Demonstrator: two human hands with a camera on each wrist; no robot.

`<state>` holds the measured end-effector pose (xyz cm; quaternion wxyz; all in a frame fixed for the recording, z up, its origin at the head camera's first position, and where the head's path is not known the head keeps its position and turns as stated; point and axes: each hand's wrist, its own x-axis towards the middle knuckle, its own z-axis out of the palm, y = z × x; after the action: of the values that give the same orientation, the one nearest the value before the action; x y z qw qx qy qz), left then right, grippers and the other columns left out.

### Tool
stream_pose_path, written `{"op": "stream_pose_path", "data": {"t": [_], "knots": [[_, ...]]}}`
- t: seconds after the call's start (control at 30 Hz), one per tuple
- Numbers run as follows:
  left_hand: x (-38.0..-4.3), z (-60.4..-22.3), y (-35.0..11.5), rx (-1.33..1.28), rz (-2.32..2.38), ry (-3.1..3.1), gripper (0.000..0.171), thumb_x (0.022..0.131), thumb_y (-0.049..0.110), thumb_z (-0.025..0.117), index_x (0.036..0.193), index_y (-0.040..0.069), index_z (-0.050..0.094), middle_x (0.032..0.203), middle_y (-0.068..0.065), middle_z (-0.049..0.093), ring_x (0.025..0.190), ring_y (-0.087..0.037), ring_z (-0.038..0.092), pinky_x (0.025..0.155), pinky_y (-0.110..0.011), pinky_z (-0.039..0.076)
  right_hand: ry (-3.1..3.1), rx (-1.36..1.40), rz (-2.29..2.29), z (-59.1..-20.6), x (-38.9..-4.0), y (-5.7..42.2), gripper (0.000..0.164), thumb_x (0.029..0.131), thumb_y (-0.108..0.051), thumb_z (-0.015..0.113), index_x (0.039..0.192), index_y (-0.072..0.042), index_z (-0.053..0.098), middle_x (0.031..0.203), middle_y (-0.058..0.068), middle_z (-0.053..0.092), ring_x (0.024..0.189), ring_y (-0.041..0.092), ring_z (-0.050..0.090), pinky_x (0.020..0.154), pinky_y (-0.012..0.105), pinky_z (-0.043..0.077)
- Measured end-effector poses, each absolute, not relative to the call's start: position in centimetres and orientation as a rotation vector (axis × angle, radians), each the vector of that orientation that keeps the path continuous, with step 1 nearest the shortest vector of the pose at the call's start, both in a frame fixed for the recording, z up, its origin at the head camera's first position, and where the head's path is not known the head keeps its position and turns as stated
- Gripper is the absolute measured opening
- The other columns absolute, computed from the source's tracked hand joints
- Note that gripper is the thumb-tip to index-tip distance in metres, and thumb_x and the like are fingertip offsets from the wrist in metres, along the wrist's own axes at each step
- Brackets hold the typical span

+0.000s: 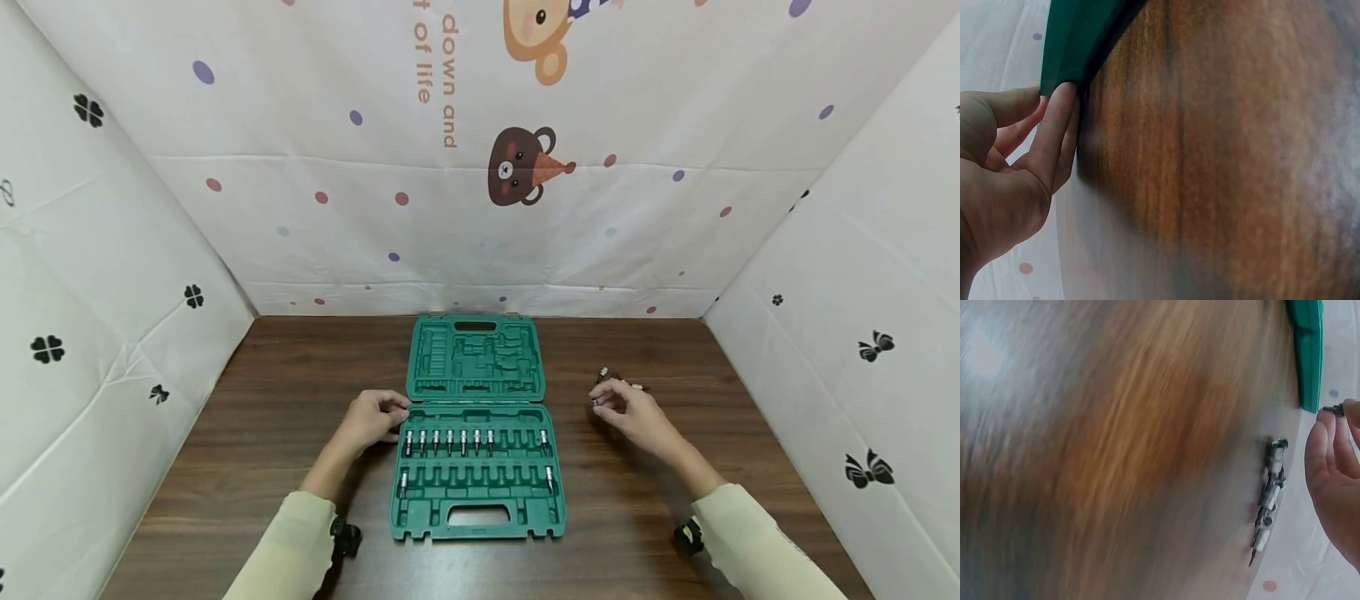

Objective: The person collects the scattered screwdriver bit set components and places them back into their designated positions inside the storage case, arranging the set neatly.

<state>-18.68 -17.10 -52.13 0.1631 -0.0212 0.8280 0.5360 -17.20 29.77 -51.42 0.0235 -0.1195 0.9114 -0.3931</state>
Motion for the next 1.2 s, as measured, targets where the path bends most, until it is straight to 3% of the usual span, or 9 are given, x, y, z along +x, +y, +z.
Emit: {"op": "stream_pose_path", "data": {"t": [0.27, 0.67, 0.93, 1.2], "knots": [[-18.6, -51.9, -17.1, -0.058, 1.530, 2.354, 0.020, 0.102, 0.003, 0.063, 0.120, 0.001, 0.072, 0.102, -0.015, 0.068, 0.088, -0.021, 0.069, 0.071, -0.037, 0.066, 2.619, -0.351, -1.435, -51.3, -17.1, 28.6, 0.020, 0.101, -0.009, 0.067, 0.117, 0.003, 0.065, 0.099, 0.012, 0.070, 0.086, 0.009, 0.067, 0.068, 0.032, 0.061], [-18.6, -52.2, -17.1, -0.037, 1.524, 2.366, 0.019, 0.101, 0.002, 0.064, 0.118, 0.001, 0.073, 0.100, -0.014, 0.067, 0.086, -0.021, 0.069, 0.069, -0.036, 0.066, 2.363, -0.369, -1.570, -51.7, -17.0, 26.1, 0.025, 0.102, -0.011, 0.067, 0.118, 0.008, 0.062, 0.108, 0.024, 0.069, 0.090, 0.014, 0.071, 0.079, 0.038, 0.064], [-18.8, -52.3, -17.2, -0.058, 1.524, 2.370, 0.019, 0.102, 0.002, 0.063, 0.118, 0.002, 0.073, 0.101, -0.013, 0.068, 0.085, -0.019, 0.069, 0.070, -0.036, 0.066, 2.262, -0.424, -1.619, -51.5, -17.1, 24.4, 0.027, 0.102, -0.011, 0.066, 0.121, 0.008, 0.061, 0.109, 0.025, 0.067, 0.091, 0.016, 0.072, 0.083, 0.042, 0.064], [-18.8, -52.2, -17.1, -0.061, 1.516, 2.373, 0.019, 0.102, 0.003, 0.063, 0.118, 0.002, 0.073, 0.100, -0.013, 0.067, 0.084, -0.018, 0.069, 0.070, -0.036, 0.066, 2.226, -0.433, -1.619, -51.4, -17.2, 22.5, 0.027, 0.103, -0.010, 0.064, 0.123, 0.009, 0.061, 0.109, 0.022, 0.068, 0.093, 0.013, 0.071, 0.083, 0.035, 0.064]]}}
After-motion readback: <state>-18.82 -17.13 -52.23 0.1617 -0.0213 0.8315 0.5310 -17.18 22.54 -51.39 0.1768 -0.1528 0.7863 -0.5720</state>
